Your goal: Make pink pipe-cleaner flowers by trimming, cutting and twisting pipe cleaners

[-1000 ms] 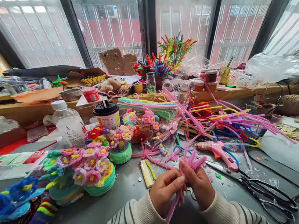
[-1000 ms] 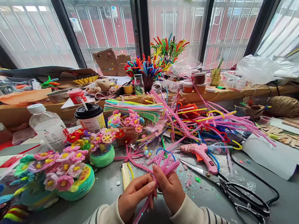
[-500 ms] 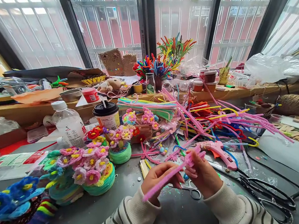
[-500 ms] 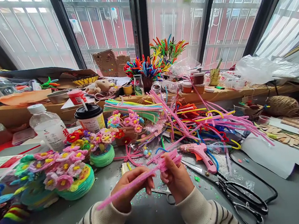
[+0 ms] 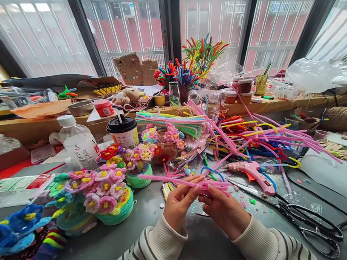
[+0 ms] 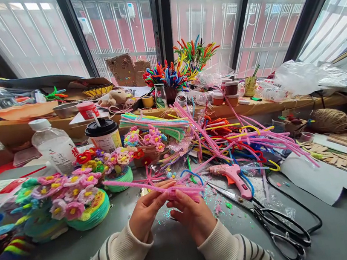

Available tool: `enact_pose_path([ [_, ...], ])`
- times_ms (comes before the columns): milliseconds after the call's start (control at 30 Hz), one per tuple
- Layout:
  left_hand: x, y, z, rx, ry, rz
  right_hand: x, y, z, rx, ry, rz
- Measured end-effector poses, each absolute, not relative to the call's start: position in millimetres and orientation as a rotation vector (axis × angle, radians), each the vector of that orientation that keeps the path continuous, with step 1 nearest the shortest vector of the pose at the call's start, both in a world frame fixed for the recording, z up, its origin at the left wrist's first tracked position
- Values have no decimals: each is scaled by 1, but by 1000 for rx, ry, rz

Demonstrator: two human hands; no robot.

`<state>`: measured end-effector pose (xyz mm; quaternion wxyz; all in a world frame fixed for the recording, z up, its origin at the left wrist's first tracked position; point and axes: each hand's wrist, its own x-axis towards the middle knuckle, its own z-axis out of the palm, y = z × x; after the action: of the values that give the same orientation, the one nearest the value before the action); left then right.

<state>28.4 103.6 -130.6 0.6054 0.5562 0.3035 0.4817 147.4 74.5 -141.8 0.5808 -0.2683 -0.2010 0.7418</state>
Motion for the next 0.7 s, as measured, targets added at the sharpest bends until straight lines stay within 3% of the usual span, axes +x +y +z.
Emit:
enact_pose_path([
  [400,23,104,-124,817,654,1300,150,80,-150,-701,-510,1647],
  [700,36,101,-142,1191,686,727,154,83,-147,-907,-794,1353],
])
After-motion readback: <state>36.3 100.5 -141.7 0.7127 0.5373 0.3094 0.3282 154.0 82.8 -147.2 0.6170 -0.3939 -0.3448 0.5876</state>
